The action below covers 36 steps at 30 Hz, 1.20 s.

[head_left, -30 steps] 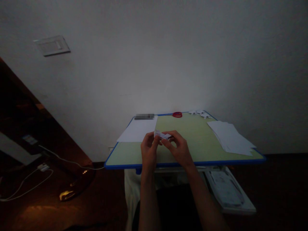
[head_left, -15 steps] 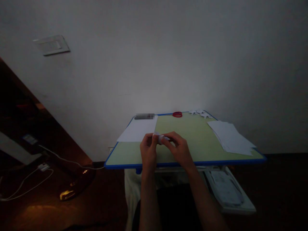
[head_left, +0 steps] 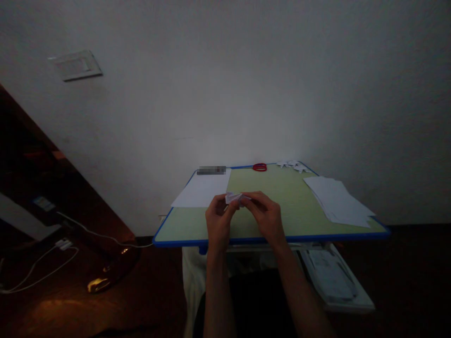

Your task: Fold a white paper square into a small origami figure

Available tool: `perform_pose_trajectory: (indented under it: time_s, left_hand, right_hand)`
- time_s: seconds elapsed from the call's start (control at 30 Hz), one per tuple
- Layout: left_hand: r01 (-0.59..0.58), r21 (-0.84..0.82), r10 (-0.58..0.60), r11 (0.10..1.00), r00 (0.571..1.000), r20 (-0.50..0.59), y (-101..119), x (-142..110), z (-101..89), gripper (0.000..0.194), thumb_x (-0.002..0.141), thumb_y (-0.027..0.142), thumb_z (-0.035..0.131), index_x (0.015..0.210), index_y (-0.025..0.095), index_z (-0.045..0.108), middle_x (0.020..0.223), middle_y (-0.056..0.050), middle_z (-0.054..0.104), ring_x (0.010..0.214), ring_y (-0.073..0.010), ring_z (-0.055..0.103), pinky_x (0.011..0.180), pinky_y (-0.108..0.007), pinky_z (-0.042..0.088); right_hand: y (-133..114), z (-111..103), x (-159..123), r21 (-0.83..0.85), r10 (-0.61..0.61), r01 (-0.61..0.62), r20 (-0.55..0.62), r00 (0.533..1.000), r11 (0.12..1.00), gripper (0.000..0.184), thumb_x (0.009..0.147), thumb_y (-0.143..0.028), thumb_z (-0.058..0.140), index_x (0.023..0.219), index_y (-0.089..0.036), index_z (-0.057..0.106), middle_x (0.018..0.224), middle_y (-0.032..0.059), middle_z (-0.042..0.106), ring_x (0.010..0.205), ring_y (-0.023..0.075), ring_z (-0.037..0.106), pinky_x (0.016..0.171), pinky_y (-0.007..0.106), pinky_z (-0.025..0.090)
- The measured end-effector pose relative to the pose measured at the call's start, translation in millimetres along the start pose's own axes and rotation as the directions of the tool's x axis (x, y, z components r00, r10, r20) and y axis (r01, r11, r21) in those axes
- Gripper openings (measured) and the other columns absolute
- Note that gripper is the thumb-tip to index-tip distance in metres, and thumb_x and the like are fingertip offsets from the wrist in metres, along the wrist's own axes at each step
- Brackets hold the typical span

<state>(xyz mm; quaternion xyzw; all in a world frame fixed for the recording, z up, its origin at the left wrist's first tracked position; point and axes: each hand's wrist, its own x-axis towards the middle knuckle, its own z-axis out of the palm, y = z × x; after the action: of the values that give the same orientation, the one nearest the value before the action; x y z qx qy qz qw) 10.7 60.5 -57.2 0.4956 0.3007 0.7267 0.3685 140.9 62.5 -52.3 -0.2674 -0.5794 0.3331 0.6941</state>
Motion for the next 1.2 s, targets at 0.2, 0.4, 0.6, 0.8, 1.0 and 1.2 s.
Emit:
perform_pose_trajectory:
  time_s: [0.2, 0.4, 0.6, 0.8, 1.0, 1.2]
  left_hand:
    - [-0.002, -0.008, 0.002, 1.0, 1.0, -0.028, 2.7, 0.3, 0.9, 0.023, 0.076, 0.03, 0.087, 0.089, 0.017, 0.074, 0.083, -0.004, 0.077, 0.075, -0.0139, 0.07, 0.074, -0.025, 0.056]
    - [0.011, 0.003, -0.011, 1.0, 0.998, -0.056, 4.2, 0.2, 1.9, 0.026, 0.073, 0.034, 0.088, 0.087, 0.016, 0.077, 0.083, -0.006, 0.079, 0.075, -0.0162, 0.071, 0.074, -0.028, 0.057]
    - [0.01, 0.061, -0.009, 0.998, 1.0, -0.007, 4.2, -0.8, 0.0, 0.026, 0.077, 0.035, 0.086, 0.093, 0.016, 0.078, 0.082, -0.005, 0.077, 0.075, -0.0162, 0.069, 0.074, -0.028, 0.055]
    - [0.002, 0.071, -0.001, 0.997, 1.0, -0.015, 3.0, -0.6, -0.5, 0.025, 0.077, 0.037, 0.086, 0.089, 0.016, 0.077, 0.072, -0.003, 0.073, 0.068, -0.0134, 0.066, 0.069, -0.024, 0.053]
    - [0.01, 0.106, -0.007, 0.994, 0.999, -0.035, 3.9, -0.7, -0.3, 0.027, 0.075, 0.04, 0.086, 0.084, 0.016, 0.076, 0.068, -0.002, 0.072, 0.065, -0.0153, 0.067, 0.066, -0.026, 0.053]
    - [0.04, 0.076, -0.037, 0.996, 0.998, -0.043, 3.2, -1.6, 0.4, 0.027, 0.077, 0.038, 0.085, 0.087, 0.015, 0.076, 0.071, -0.003, 0.073, 0.066, -0.0152, 0.068, 0.068, -0.026, 0.053]
  right_hand:
    - [-1.5, 0.6, -1.3, -0.02, 0.006, -0.005, 0.04, 0.999, 1.0, 0.015, 0.086, -0.027, 0.079, 0.101, -0.026, 0.08, 0.093, 0.0023, 0.075, 0.082, 0.0179, 0.069, 0.074, 0.03, 0.055]
    - [-2.8, 0.7, -1.5, -0.038, -0.023, 0.024, 0.035, 0.999, 0.999, 0.014, 0.084, -0.026, 0.08, 0.098, -0.026, 0.079, 0.093, 0.0017, 0.073, 0.084, 0.0176, 0.067, 0.074, 0.029, 0.053]
    - [-0.8, 0.8, -1.3, -0.002, 0.083, -0.084, -0.017, 0.996, 0.997, 0.017, 0.083, -0.034, 0.08, 0.096, -0.023, 0.077, 0.089, 0.0023, 0.076, 0.08, 0.0191, 0.069, 0.077, 0.032, 0.056]
    - [0.4, 0.8, -0.8, 0.026, 0.128, -0.128, -0.027, 0.991, 0.991, 0.021, 0.08, -0.038, 0.083, 0.094, -0.022, 0.078, 0.084, 0.0017, 0.076, 0.077, 0.0188, 0.07, 0.075, 0.032, 0.057]
    - [-0.8, 0.7, -1.0, 0.012, 0.162, -0.161, -0.021, 0.987, 0.987, 0.025, 0.08, -0.043, 0.081, 0.093, -0.021, 0.078, 0.081, 0.003, 0.077, 0.074, 0.0202, 0.07, 0.073, 0.034, 0.058]
    - [-0.4, -0.1, -0.8, 0.02, 0.164, -0.163, -0.05, 0.985, 0.986, 0.022, 0.08, -0.038, 0.081, 0.095, -0.022, 0.078, 0.079, 0.0012, 0.073, 0.072, 0.0177, 0.067, 0.072, 0.031, 0.056]
